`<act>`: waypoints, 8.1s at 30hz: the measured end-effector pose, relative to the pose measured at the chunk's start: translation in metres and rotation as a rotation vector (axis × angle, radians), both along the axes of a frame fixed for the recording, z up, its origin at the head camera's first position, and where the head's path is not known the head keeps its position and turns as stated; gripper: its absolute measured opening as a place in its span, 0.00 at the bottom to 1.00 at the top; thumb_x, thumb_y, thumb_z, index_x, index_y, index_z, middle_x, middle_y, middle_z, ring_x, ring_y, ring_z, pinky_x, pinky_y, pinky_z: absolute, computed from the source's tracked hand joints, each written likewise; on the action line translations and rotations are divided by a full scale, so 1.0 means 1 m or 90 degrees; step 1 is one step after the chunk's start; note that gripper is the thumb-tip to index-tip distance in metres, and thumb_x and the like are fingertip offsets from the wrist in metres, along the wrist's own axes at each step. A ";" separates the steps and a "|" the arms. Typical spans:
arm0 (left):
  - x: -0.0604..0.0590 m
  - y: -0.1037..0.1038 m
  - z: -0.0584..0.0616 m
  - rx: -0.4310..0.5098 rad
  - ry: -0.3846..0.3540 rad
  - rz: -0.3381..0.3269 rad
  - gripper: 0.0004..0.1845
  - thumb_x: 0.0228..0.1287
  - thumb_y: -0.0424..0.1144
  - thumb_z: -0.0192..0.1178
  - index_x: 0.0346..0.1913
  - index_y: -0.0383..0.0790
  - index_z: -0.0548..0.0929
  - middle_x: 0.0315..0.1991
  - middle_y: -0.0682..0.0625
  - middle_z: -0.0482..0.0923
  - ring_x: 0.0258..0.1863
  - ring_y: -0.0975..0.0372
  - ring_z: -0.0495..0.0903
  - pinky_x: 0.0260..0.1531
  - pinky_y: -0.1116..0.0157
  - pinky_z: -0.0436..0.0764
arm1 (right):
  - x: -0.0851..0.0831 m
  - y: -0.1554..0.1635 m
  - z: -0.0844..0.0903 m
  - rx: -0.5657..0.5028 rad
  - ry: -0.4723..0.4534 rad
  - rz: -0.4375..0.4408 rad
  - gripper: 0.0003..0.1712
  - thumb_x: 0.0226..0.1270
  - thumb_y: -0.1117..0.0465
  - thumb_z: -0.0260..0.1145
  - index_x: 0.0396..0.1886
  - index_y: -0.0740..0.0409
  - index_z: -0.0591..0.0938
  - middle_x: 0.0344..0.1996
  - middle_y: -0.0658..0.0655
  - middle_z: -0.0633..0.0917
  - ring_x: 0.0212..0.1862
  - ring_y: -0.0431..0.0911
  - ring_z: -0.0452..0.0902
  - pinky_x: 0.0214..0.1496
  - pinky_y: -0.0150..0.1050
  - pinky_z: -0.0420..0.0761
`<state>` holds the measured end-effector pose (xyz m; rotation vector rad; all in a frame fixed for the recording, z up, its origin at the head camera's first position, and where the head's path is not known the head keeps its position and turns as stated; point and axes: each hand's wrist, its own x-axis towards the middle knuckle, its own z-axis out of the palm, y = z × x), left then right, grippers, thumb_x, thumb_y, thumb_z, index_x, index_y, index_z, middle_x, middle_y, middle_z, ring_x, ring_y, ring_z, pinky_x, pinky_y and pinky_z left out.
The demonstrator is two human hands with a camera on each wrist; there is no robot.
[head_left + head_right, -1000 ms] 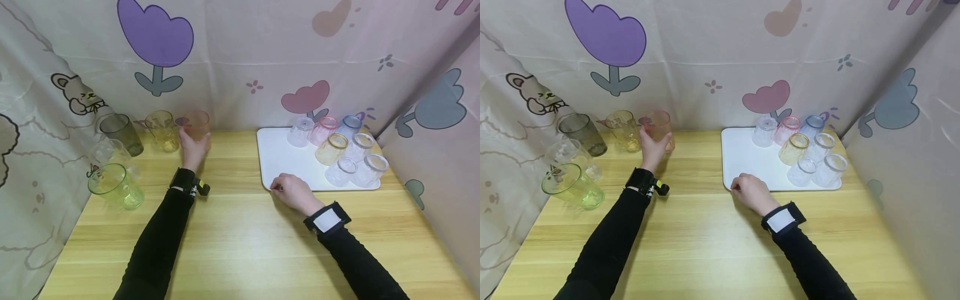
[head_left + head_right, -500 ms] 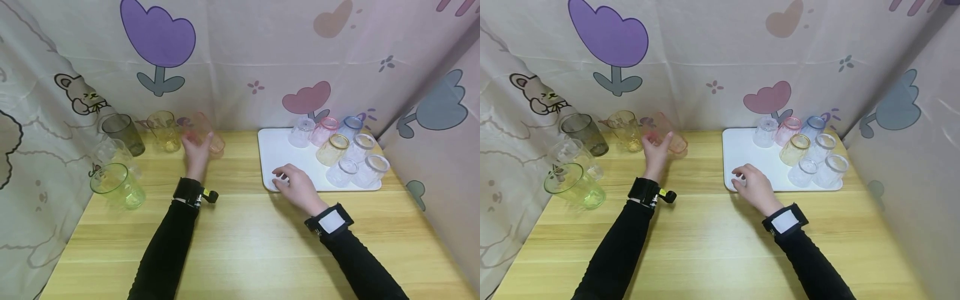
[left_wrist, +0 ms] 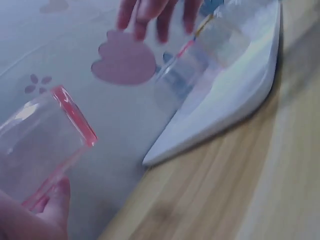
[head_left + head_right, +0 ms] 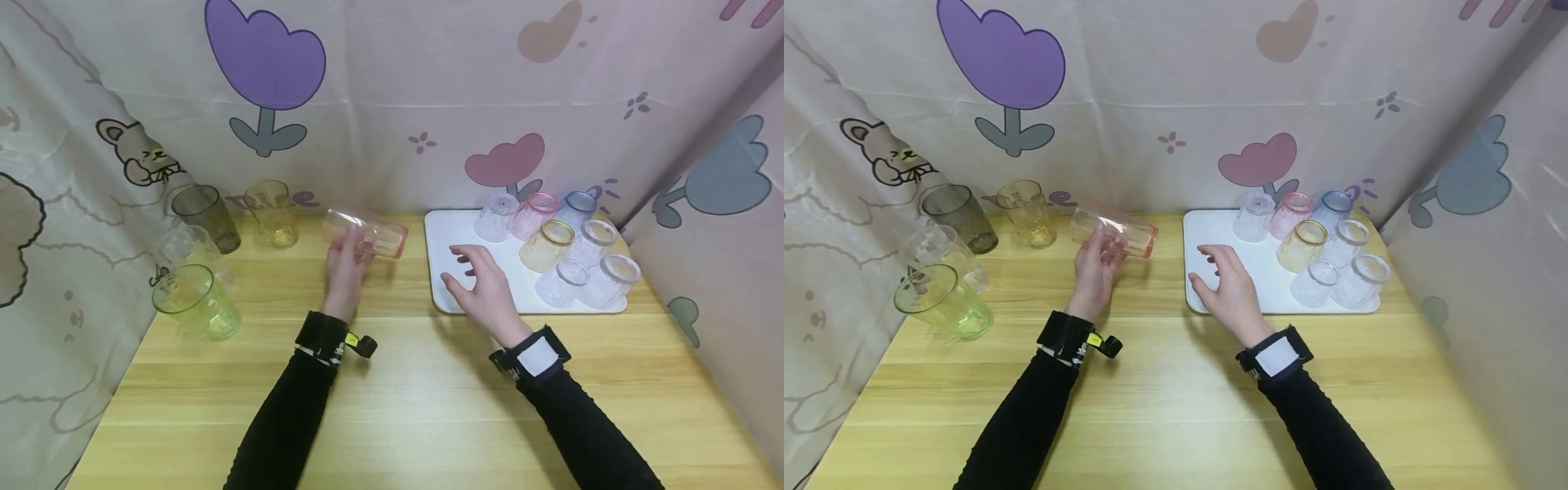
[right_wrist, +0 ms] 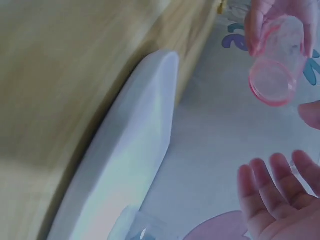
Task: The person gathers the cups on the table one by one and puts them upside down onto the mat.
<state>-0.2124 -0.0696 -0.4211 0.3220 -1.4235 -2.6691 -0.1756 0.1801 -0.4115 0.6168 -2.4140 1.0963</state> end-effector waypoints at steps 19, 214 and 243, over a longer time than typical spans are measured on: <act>0.029 0.038 -0.010 0.211 -0.056 -0.142 0.39 0.75 0.64 0.53 0.72 0.39 0.57 0.43 0.49 0.78 0.36 0.63 0.81 0.45 0.71 0.85 | -0.003 -0.032 -0.002 -0.048 0.116 0.110 0.55 0.46 0.66 0.87 0.75 0.64 0.69 0.70 0.66 0.72 0.71 0.56 0.70 0.71 0.45 0.75; -0.042 -0.135 -0.001 -0.506 -0.165 0.223 0.64 0.59 0.48 0.77 0.84 0.45 0.38 0.84 0.43 0.36 0.83 0.51 0.42 0.81 0.56 0.48 | 0.006 -0.013 -0.024 0.351 -0.264 0.013 0.03 0.63 0.63 0.75 0.31 0.55 0.88 0.30 0.52 0.87 0.33 0.48 0.82 0.36 0.49 0.84; -0.035 -0.141 0.008 -0.423 -0.162 0.204 0.62 0.63 0.52 0.73 0.84 0.44 0.37 0.85 0.46 0.38 0.83 0.59 0.41 0.80 0.65 0.44 | 0.003 -0.013 -0.025 0.336 -0.230 -0.002 0.03 0.63 0.63 0.76 0.33 0.56 0.88 0.32 0.54 0.88 0.36 0.52 0.85 0.37 0.51 0.85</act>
